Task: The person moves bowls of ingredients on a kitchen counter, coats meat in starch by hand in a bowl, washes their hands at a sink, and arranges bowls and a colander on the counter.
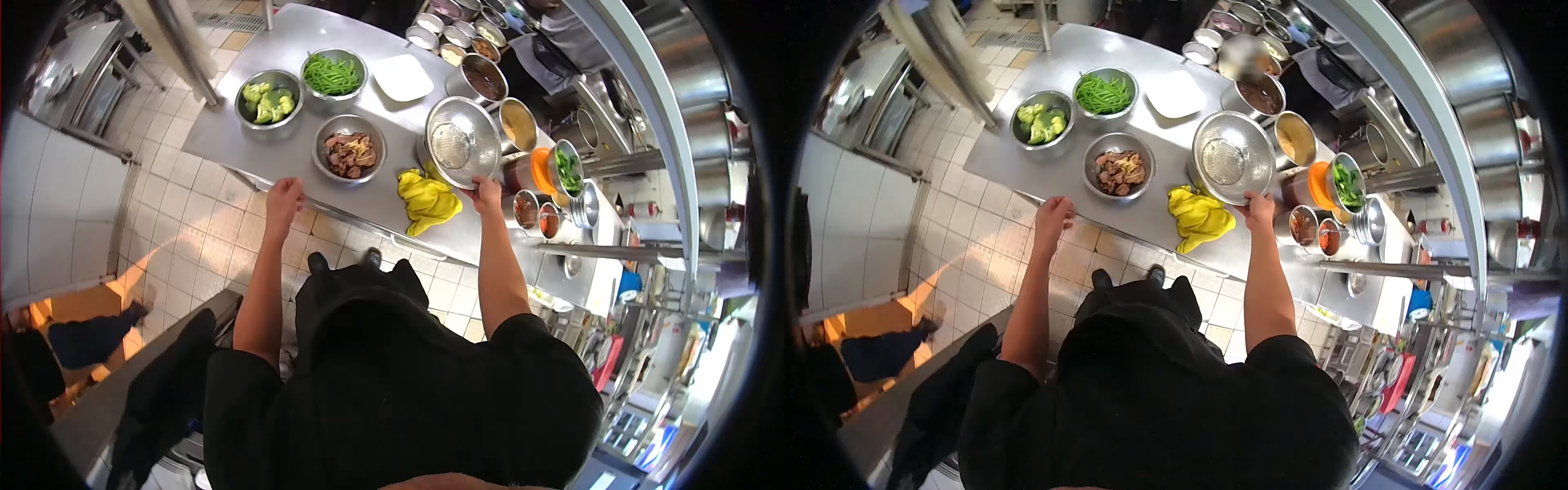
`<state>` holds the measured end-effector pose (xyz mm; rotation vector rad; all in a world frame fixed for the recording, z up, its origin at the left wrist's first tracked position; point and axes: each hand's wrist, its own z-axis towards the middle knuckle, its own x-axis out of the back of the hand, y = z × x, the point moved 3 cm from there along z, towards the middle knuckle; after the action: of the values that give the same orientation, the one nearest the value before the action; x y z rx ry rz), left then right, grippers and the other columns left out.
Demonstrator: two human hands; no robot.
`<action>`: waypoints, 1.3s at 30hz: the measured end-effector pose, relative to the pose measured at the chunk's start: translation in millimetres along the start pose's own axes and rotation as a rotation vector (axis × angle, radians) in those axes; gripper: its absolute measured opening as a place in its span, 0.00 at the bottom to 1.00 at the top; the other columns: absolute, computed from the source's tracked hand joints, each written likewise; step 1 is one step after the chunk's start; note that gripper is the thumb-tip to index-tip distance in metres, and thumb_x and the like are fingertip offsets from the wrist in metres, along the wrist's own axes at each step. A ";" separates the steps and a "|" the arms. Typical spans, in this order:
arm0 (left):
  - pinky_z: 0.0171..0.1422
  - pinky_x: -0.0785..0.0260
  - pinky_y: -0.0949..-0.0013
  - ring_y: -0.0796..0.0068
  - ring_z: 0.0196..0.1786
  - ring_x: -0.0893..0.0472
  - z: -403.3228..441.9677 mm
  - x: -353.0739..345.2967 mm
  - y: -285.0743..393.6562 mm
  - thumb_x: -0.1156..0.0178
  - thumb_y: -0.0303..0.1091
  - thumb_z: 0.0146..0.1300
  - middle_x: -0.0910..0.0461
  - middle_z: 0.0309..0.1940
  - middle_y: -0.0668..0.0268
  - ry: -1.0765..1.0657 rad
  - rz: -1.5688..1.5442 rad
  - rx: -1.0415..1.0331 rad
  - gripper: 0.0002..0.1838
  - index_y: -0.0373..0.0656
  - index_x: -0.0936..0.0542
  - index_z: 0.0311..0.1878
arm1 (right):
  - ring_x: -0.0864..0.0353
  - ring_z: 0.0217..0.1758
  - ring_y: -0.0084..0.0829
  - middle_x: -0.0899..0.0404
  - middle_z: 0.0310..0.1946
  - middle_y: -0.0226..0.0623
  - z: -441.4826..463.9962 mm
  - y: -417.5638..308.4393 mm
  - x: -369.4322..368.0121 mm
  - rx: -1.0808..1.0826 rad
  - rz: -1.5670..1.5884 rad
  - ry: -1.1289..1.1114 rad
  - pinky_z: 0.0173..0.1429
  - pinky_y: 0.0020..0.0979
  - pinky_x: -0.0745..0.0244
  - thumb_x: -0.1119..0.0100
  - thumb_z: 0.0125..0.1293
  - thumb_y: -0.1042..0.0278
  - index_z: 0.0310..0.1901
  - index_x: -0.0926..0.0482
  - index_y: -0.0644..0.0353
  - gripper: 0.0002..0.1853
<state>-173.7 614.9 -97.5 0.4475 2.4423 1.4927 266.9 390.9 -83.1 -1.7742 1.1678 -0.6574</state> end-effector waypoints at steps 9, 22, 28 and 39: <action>0.41 0.29 0.63 0.63 0.35 0.20 131.7 -71.8 108.7 0.38 0.38 0.58 0.19 0.34 0.54 0.035 0.254 -0.046 0.18 0.29 0.22 0.41 | 0.18 0.39 0.46 0.25 0.43 0.49 0.0 -0.2 -12.3 0.000 -0.012 0.009 0.39 0.49 0.16 0.50 0.58 0.79 0.53 0.37 0.67 0.20; 0.46 0.28 0.64 0.63 0.37 0.17 221.4 -109.6 75.7 0.48 0.32 0.64 0.23 0.42 0.55 0.116 -0.347 0.179 0.18 0.29 0.33 0.53 | 0.18 0.38 0.46 0.26 0.44 0.51 63.8 -21.1 -99.3 0.051 -0.051 -0.088 0.35 0.47 0.15 0.49 0.57 0.80 0.52 0.41 0.65 0.20; 0.33 0.26 0.71 0.61 0.34 0.16 250.6 -116.8 93.1 0.50 0.30 0.65 0.23 0.42 0.53 0.269 -0.424 0.219 0.18 0.27 0.34 0.54 | 0.18 0.36 0.45 0.25 0.41 0.48 86.5 -35.7 -139.5 0.059 -0.094 -0.081 0.33 0.48 0.16 0.49 0.56 0.81 0.50 0.39 0.61 0.20; 0.42 0.31 0.70 0.71 0.40 0.21 204.3 -100.3 107.5 0.39 0.38 0.60 0.21 0.38 0.62 0.153 0.081 -0.133 0.17 0.35 0.24 0.47 | 0.21 0.32 0.38 0.26 0.36 0.42 45.3 -31.1 -57.9 0.025 -0.040 -0.010 0.28 0.44 0.18 0.47 0.48 0.85 0.51 0.35 0.62 0.25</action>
<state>6.8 790.0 -88.1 0.4236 2.4444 1.7709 292.5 466.1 -74.6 -1.7825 1.1154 -0.6833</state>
